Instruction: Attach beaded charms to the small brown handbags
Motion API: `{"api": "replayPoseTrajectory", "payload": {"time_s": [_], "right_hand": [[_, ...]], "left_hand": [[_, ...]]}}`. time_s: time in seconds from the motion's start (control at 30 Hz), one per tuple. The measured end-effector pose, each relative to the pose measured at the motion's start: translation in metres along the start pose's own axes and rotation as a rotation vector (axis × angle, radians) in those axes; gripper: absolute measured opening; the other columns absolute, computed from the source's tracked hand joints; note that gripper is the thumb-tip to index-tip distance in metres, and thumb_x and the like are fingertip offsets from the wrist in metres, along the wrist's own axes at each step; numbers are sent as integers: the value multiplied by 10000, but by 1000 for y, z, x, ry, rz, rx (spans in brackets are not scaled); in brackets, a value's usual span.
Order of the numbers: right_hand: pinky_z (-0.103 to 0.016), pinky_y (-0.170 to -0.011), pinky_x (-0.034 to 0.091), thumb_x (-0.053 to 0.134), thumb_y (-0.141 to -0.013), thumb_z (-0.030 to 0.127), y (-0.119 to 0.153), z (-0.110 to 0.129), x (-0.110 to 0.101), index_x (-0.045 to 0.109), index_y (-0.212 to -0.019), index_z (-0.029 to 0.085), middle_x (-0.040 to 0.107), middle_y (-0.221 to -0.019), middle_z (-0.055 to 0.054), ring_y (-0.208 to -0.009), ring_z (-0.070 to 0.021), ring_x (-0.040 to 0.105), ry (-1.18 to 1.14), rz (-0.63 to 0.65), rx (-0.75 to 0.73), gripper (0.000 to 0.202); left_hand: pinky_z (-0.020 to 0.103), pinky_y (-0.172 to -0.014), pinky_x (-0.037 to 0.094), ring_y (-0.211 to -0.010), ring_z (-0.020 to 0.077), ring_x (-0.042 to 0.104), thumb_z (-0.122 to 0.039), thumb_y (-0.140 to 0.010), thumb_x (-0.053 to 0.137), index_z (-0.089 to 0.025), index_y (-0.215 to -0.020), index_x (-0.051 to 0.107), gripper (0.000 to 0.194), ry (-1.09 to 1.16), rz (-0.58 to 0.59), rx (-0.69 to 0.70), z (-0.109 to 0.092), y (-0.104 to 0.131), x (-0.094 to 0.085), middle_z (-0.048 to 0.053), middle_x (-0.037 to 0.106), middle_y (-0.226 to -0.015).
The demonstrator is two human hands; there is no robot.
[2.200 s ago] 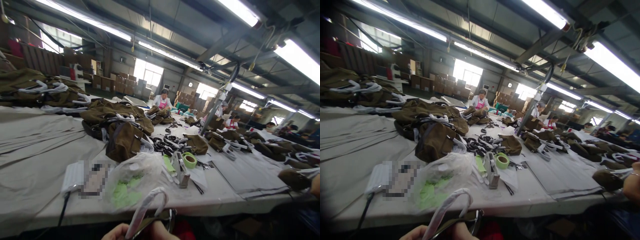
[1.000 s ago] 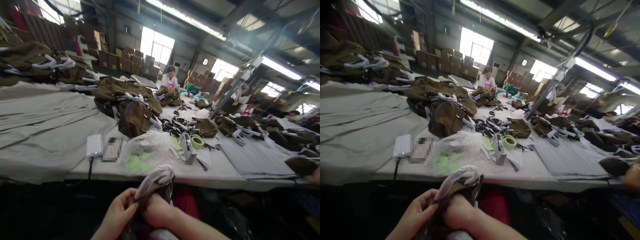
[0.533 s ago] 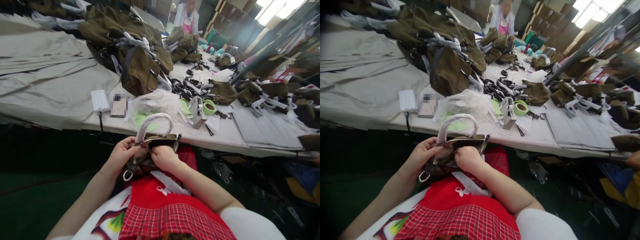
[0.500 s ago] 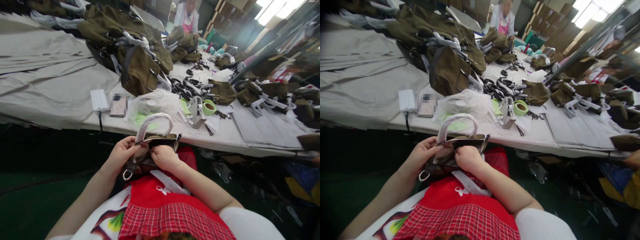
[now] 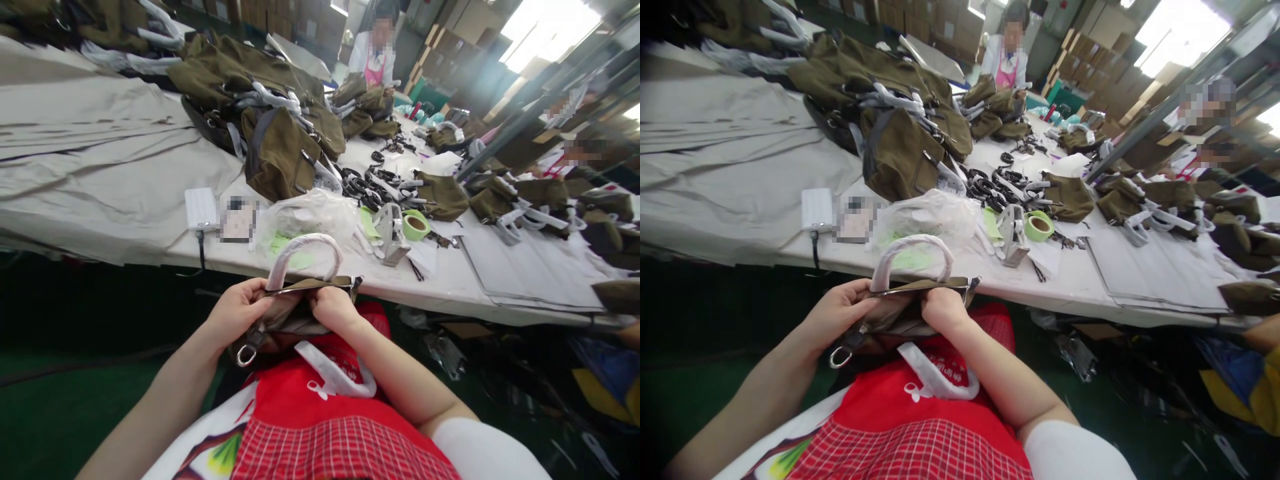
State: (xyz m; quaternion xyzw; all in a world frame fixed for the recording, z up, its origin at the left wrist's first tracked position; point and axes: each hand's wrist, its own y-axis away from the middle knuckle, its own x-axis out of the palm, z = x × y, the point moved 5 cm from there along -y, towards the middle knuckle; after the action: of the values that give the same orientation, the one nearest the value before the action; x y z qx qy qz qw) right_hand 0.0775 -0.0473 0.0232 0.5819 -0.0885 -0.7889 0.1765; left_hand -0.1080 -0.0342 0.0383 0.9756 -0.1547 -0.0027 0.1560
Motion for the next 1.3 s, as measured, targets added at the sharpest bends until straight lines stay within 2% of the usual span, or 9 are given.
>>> {"api": "replayPoseTrajectory", "payload": {"time_s": [0.17, 0.33, 0.47, 0.57, 0.73, 0.9, 1.07, 1.2, 1.3], "right_hand": [[-322, -812, 469, 487, -917, 266, 8, 8, -2, 751, -936, 165, 739, -977, -139, -901, -256, 676, 18, -57, -115, 283], [-308, -884, 468, 528, -891, 225, 9, 16, 1, 717, -1026, 161, 726, -1021, -108, -972, -233, 658, 14, -132, -238, 241], [-303, -956, 448, 569, -859, 169, 0, 22, 10, 652, -1183, 184, 683, -1175, -90, -1076, -219, 618, 1, -69, -397, 335], [-301, -911, 462, 554, -900, 221, 1, 27, 11, 706, -1046, 182, 694, -1110, -91, -1006, -216, 629, 51, -3, -471, 215], [-248, -819, 455, 520, -947, 280, 34, 47, -17, 703, -930, 169, 672, -1024, -60, -873, -155, 626, 45, 2, -658, 215], [-249, -663, 435, 510, -949, 337, 36, 54, -16, 707, -888, 198, 655, -856, -18, -736, -140, 614, 94, 32, -632, 249], [-270, -751, 469, 633, -846, 308, 4, 52, 7, 711, -975, 176, 676, -957, -65, -847, -191, 634, 115, 17, -553, 200], [-248, -772, 469, 595, -885, 278, 11, 62, -34, 705, -936, 197, 696, -939, -43, -858, -167, 639, -90, -97, -676, 147], [-237, -754, 463, 501, -950, 297, 0, 50, -98, 677, -885, 198, 683, -849, -23, -793, -139, 625, -353, -444, -576, 213]], "left_hand": [[211, -460, 280, -469, 111, 445, -395, -664, 752, -178, -909, 712, 329, -450, 28, 93, -12, 1, -3, -54, 521, -528], [248, -560, 357, -657, 196, 617, -376, -724, 664, -228, -854, 733, 208, -887, 77, 161, -19, -5, 11, 17, 705, -741], [266, -703, 461, -848, 244, 685, -343, -784, 554, -228, -925, 749, 266, -686, 134, 99, -7, -22, 16, 21, 763, -901], [269, -722, 491, -859, 251, 689, -355, -742, 583, -198, -955, 747, 311, -570, 53, 62, -4, -29, 8, 19, 768, -907], [276, -724, 504, -825, 249, 683, -319, -677, 583, -160, -946, 746, 353, -452, -15, 40, -16, -21, -13, 19, 757, -830], [298, -770, 514, -849, 265, 684, -276, -638, 560, -160, -917, 744, 354, -357, 102, -28, 1, -25, -19, 18, 755, -825], [283, -760, 484, -876, 251, 688, -205, -701, 490, -193, -958, 740, 359, -567, -3, 28, 18, -39, -25, 29, 763, -902], [254, -708, 443, -861, 229, 687, -143, -698, 487, -248, -890, 750, 341, -727, 59, 41, 20, -35, -20, 9, 764, -900], [251, -703, 428, -874, 229, 683, -161, -729, 500, -263, -865, 747, 300, -766, 69, 57, 17, -30, -18, 10, 761, -903]]}}
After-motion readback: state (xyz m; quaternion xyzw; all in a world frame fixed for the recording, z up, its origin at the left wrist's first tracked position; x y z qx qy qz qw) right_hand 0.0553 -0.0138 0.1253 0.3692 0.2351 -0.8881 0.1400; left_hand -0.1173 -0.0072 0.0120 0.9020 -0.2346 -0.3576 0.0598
